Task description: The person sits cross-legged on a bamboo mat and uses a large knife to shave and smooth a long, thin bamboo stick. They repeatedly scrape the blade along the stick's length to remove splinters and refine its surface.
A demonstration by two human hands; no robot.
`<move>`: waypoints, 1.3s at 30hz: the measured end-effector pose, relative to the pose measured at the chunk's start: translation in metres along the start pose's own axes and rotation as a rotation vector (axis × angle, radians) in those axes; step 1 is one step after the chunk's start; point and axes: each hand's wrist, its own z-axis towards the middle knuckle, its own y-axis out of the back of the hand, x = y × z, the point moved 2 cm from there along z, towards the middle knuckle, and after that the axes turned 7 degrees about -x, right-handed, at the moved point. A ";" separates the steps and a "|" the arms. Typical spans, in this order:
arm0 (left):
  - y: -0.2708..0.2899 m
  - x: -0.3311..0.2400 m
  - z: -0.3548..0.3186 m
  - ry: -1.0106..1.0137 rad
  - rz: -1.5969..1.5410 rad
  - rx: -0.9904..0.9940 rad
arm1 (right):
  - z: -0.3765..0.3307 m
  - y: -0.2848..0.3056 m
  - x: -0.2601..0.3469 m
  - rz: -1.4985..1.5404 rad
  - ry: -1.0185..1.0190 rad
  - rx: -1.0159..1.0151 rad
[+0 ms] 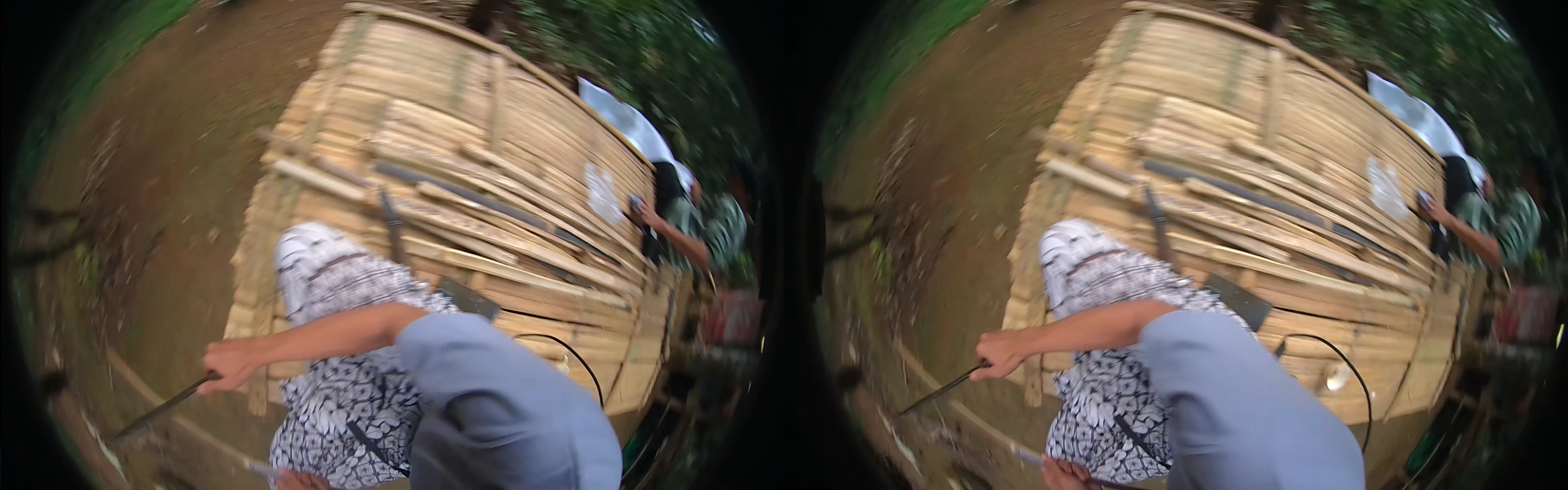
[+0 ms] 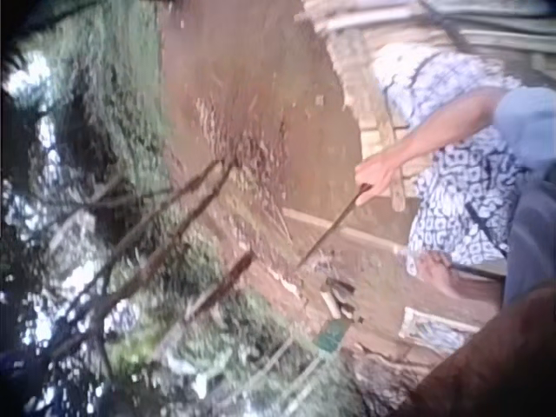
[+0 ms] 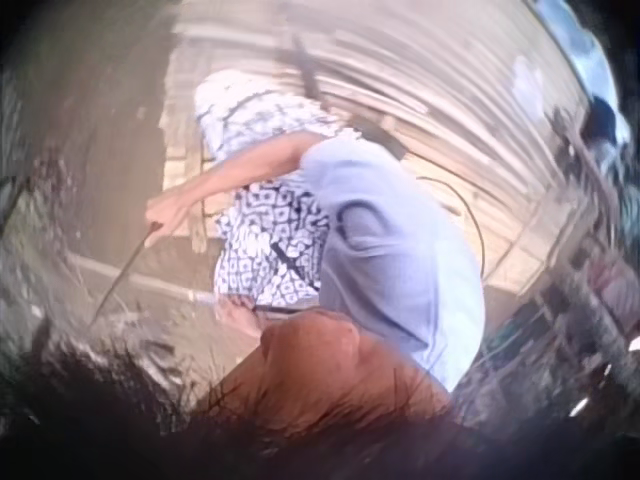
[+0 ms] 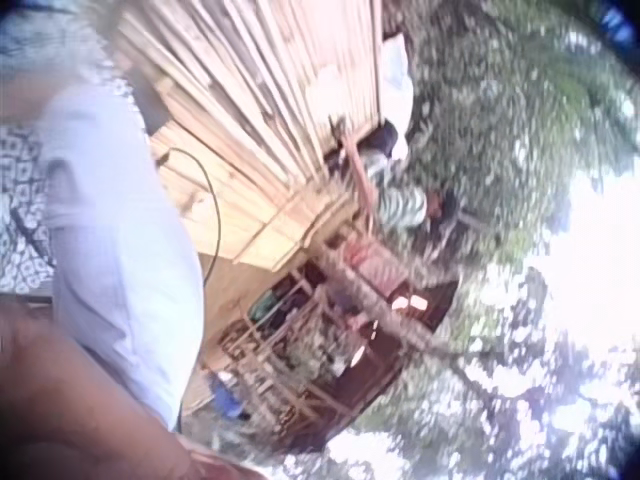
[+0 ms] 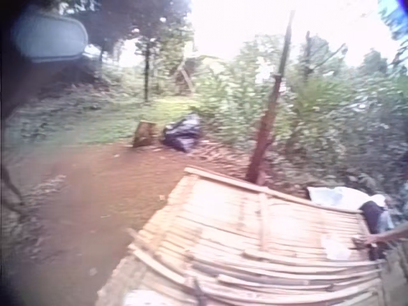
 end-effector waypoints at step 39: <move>0.002 0.012 -0.028 0.097 -0.325 0.083 | 0.018 -0.005 -0.007 -0.218 -0.321 0.054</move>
